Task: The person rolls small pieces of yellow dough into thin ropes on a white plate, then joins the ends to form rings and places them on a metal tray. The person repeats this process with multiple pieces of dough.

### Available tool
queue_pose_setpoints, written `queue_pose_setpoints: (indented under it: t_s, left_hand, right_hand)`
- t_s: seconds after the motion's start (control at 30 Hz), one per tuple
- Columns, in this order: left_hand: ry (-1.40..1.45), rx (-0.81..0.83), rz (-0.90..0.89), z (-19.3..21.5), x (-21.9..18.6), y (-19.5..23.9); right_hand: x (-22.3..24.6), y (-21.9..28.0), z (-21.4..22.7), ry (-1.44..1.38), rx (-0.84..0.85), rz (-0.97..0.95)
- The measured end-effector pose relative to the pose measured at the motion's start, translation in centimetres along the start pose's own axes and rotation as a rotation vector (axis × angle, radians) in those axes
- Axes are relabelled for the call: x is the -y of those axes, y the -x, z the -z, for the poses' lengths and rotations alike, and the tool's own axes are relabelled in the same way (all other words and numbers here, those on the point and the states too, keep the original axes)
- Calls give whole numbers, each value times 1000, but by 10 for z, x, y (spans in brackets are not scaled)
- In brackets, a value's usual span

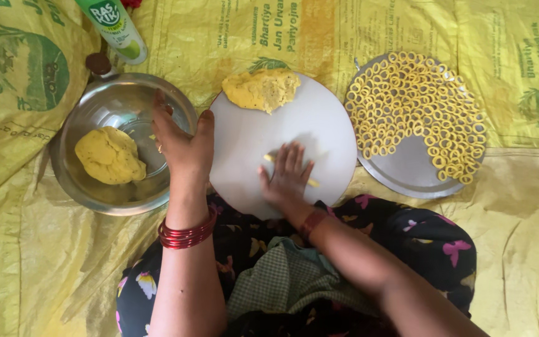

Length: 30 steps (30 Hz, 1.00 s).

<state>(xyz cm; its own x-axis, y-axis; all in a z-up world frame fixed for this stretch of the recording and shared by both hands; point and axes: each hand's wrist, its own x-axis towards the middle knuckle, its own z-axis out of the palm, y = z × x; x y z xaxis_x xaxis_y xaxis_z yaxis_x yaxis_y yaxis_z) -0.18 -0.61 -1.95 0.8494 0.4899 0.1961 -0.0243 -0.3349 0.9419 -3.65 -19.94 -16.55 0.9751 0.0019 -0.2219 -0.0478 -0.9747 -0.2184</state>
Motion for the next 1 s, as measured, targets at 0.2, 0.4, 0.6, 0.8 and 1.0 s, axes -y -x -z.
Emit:
queue_pose_setpoints:
  t_s: [0.2,0.4,0.6,0.8,1.0]
  left_hand:
    - [-24,-1,-24,-1,1,-6]
    - [-98,-24,-93,-8,8,-10]
    - [-79,-18,-129,-12,11,-9]
    - [-91,-10,-5,-7,11,-7]
    - [23,-22,-20,0,14,-8]
  right_hand:
    - [-42,-99,39,-62,-146,-219]
    - [-77,-152,61,14,-224,-267]
    - [-65,-125,49,56,-149,34]
    - [-27,-34,7,129,-23,177]
    - [-57,-49,11,-346,-162,54]
